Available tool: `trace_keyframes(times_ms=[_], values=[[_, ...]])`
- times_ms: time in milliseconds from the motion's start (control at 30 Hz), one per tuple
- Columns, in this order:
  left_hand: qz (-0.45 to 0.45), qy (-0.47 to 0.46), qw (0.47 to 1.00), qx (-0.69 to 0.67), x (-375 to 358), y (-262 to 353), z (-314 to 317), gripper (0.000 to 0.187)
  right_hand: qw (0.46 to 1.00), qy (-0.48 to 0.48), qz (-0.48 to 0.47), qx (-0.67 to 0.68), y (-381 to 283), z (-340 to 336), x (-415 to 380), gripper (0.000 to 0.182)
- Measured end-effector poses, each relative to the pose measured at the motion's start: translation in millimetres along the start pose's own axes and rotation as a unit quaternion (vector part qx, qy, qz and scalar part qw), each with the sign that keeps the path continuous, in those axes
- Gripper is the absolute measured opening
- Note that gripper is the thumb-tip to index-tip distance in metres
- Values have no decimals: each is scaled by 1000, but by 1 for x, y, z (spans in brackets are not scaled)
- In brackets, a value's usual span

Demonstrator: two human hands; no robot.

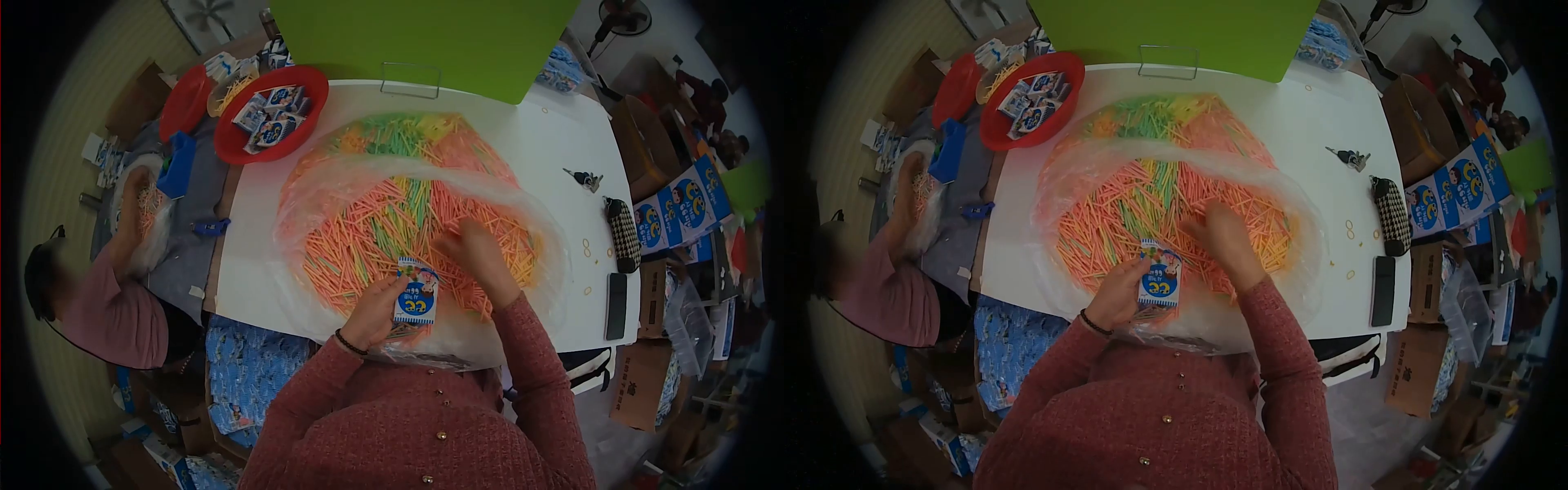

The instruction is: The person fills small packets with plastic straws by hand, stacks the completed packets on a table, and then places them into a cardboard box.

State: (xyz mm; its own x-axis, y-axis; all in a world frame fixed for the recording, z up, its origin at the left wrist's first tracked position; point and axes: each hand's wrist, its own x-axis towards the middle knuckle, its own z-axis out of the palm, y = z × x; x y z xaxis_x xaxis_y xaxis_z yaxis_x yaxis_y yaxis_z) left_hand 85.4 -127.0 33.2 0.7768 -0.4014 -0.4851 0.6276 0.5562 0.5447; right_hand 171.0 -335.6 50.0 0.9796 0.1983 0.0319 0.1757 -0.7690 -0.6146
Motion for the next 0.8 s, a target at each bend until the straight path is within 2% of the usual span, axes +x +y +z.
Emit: trace_keyframes(times_ms=[33, 100, 133, 233, 300, 333, 367, 400, 433, 500, 533, 600, 633, 700, 733, 800], values=[[-1, 0, 1000, 1, 0, 1, 1, 28, 1000, 1, 1, 1, -4, 3, 1, 33], [-14, -9, 999, -39, -3, 4, 1, 29, 994, -74, -23, -71, -9, 9, 4, 33], [-12, -7, 999, -39, -5, 5, 1, 29, 994, -74, -25, -69, -7, 9, 5, 33], [0, -17, 999, -34, -8, 11, -6, 29, 994, -100, -27, -38, 0, -5, 6, 30], [6, -3, 1000, -15, -10, 10, -13, 30, 993, -102, 36, 43, -4, -24, -2, 25], [9, -1, 1000, -22, -11, 10, -14, 30, 993, -108, 33, 39, -2, -21, -6, 25], [-2, 1, 999, -36, -12, 10, -14, 28, 969, -60, 66, 233, 4, -15, -11, 24], [-15, 3, 999, -48, -12, 10, -12, 27, 904, -6, 98, 416, 9, -10, -15, 26], [-17, 0, 999, -51, -11, 7, -13, 27, 905, -6, 100, 412, 15, -7, -17, 26], [7, -9, 1000, 17, -6, 1, -14, 23, 812, -2, 141, 567, 21, -2, -20, 28], [6, -11, 1000, 17, -5, -1, -13, 23, 813, 1, 142, 565, 22, -2, -22, 28], [68, 2, 995, 70, -5, -3, -10, 22, 729, 5, 185, 659, 21, 1, -25, 26], [70, 8, 995, 68, -6, -3, -11, 22, 728, -2, 186, 660, 21, 4, -26, 26], [103, 34, 993, 56, -4, 2, -8, 22, 787, 67, 117, 602, 23, 5, -28, 25], [105, 38, 992, 55, -5, 3, -7, 22, 787, 62, 117, 603, 24, 5, -27, 25], [92, 31, 994, -43, -7, 7, -3, 23, 821, 58, 157, 546, 26, 3, -27, 22]])
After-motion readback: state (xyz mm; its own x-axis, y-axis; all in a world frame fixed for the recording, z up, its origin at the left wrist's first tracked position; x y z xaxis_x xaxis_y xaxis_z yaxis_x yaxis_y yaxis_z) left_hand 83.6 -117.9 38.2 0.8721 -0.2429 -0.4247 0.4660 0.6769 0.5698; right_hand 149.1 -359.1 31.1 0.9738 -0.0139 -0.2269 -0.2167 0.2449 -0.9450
